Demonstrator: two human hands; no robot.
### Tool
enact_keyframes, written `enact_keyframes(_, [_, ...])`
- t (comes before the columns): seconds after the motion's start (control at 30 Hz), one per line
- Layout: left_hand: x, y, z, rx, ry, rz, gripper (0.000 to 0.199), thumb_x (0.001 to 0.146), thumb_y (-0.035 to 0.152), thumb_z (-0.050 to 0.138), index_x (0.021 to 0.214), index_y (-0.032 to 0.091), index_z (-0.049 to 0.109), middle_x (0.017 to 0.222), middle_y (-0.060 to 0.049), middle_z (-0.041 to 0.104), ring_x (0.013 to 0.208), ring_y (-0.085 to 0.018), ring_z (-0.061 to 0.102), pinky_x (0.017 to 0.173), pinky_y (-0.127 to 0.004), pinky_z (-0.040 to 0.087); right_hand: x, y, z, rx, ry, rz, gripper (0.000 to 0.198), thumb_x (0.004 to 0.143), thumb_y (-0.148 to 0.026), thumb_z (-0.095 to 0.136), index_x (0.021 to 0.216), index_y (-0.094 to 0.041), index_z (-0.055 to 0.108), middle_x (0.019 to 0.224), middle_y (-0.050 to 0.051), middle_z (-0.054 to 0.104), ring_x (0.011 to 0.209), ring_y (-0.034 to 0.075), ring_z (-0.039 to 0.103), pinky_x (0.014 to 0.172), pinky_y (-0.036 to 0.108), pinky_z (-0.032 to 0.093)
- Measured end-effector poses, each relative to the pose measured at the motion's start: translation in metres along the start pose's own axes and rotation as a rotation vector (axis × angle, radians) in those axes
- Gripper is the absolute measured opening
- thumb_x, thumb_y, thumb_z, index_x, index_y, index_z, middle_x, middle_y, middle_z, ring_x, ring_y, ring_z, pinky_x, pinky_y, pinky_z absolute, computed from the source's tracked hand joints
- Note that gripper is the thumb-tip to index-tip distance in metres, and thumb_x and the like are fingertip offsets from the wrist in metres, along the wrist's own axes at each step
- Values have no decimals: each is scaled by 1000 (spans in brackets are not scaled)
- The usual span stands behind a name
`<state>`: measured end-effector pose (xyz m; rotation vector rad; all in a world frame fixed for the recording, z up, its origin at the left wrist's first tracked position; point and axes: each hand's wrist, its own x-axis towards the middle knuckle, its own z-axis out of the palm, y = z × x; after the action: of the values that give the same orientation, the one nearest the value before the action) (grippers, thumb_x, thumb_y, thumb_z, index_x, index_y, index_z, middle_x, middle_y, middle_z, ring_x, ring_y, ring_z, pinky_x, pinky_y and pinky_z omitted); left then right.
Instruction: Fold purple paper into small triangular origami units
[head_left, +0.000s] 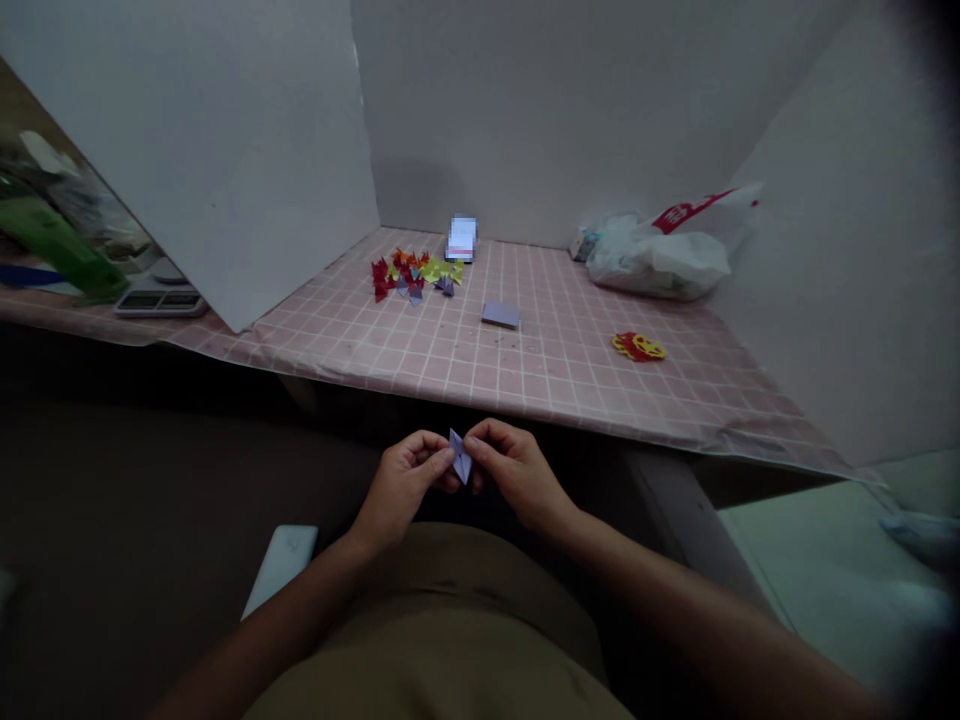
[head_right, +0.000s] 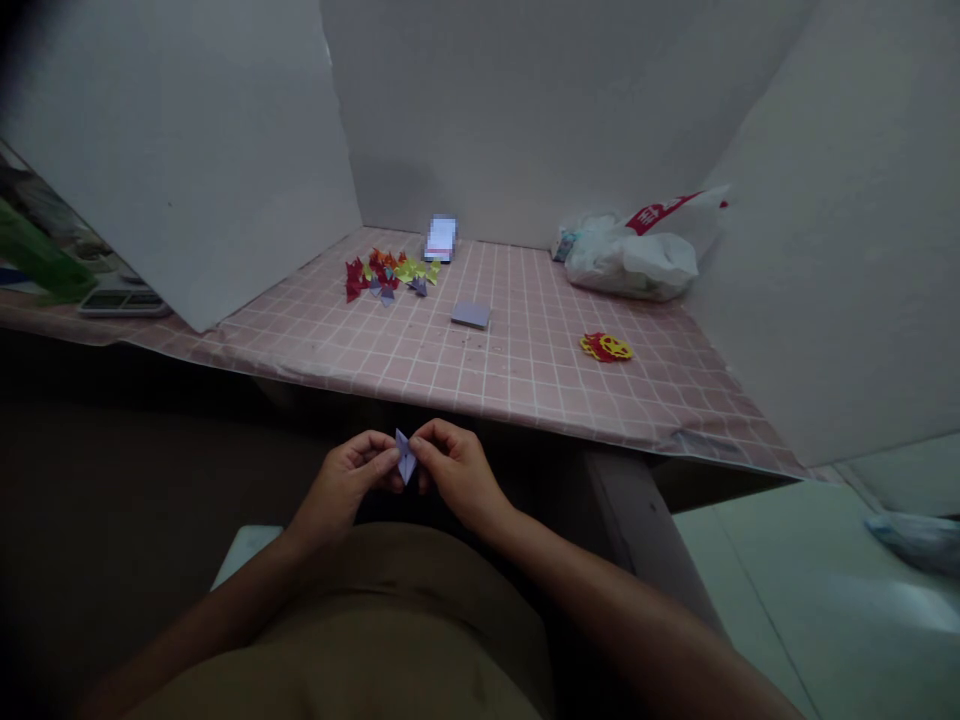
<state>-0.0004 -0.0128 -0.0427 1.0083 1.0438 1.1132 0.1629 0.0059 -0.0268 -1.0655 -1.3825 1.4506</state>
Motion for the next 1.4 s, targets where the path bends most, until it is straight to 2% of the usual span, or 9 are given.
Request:
enact_keyframes(0.37, [-1,3,1,17,105,70,17,79,31,74,75,16,68,67,1,67,62,-10,60,61,-21,48,0,-1,1,193,-82,79,22,79,-35,73,76,-17,60,58,-4,61,49,10,56,54,24,45])
enact_keyframes(0.6, [-2,5,1,80,144,94,16,76,30,76,72,15,69,65,1,67,62,-12,60,62,-23,49,1,2,0,171,-79,72,22,79,-32,73,73,-17,58,60,-3,62,51,9,55,54,23,44])
enact_keyframes(0.9, [1,8,-1,-34,86,-14,22,72,37,79,75,15,73,72,-2,72,68,-15,66,72,-29,55,1,-2,-1,140,-56,86,22,79,-34,72,73,-18,58,56,-4,61,51,10,56,56,25,45])
enact_keyframes(1.17, [-1,10,1,12,108,22,22,71,36,80,71,15,73,67,-1,71,63,-14,65,67,-27,54,0,0,-1,116,-89,52,23,79,-32,71,71,-18,55,59,-4,60,51,10,55,54,24,44])
enact_keyframes(1.4, [0,7,2,65,130,55,20,74,34,78,72,15,72,68,-1,70,64,-14,63,65,-26,52,0,2,2,71,-61,23,24,80,-34,69,72,-19,53,61,-4,59,52,10,55,54,25,44])
